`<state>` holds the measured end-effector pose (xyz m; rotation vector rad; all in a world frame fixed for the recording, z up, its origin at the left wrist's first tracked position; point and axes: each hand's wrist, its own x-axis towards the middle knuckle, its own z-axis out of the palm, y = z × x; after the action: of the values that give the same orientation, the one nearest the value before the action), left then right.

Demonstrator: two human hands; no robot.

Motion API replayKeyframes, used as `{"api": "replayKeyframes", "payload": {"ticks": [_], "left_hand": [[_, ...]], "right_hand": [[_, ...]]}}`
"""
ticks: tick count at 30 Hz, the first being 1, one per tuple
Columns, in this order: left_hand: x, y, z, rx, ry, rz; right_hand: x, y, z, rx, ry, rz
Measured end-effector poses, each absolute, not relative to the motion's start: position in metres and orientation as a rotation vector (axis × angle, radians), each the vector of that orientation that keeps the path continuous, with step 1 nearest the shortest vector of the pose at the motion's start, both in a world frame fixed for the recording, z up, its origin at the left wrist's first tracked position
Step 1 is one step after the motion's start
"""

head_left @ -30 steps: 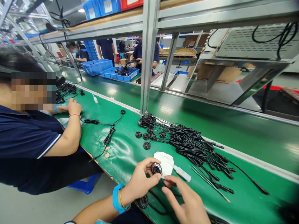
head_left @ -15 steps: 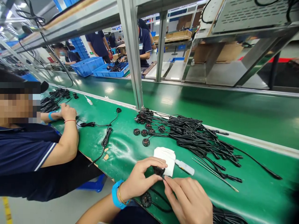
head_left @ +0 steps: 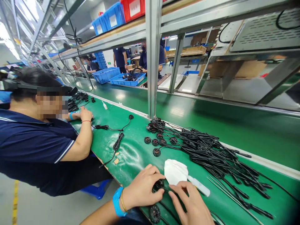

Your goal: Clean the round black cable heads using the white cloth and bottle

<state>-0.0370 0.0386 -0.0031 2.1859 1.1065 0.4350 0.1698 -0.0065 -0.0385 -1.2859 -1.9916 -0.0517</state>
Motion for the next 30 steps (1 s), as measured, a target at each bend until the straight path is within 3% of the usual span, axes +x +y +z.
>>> {"api": "replayKeyframes", "payload": {"ticks": [4, 11, 19, 30], "left_hand": [[-0.048, 0.070, 0.008, 2.235, 1.126, 0.559], [-0.049, 0.207, 0.022, 2.409, 1.495, 0.748], [-0.042, 0.269, -0.005, 2.490, 1.318, 0.658], [-0.040, 0.251, -0.011, 2.729, 1.334, 0.716]], "right_hand": [[0.220, 0.011, -0.031, -1.441, -2.116, -0.253], [0.282, 0.081, -0.038, -1.561, -2.242, -0.682], [0.287, 0.082, -0.038, -1.457, -2.316, -0.686], [0.269, 0.068, -0.031, -1.245, -2.378, -0.522]]}}
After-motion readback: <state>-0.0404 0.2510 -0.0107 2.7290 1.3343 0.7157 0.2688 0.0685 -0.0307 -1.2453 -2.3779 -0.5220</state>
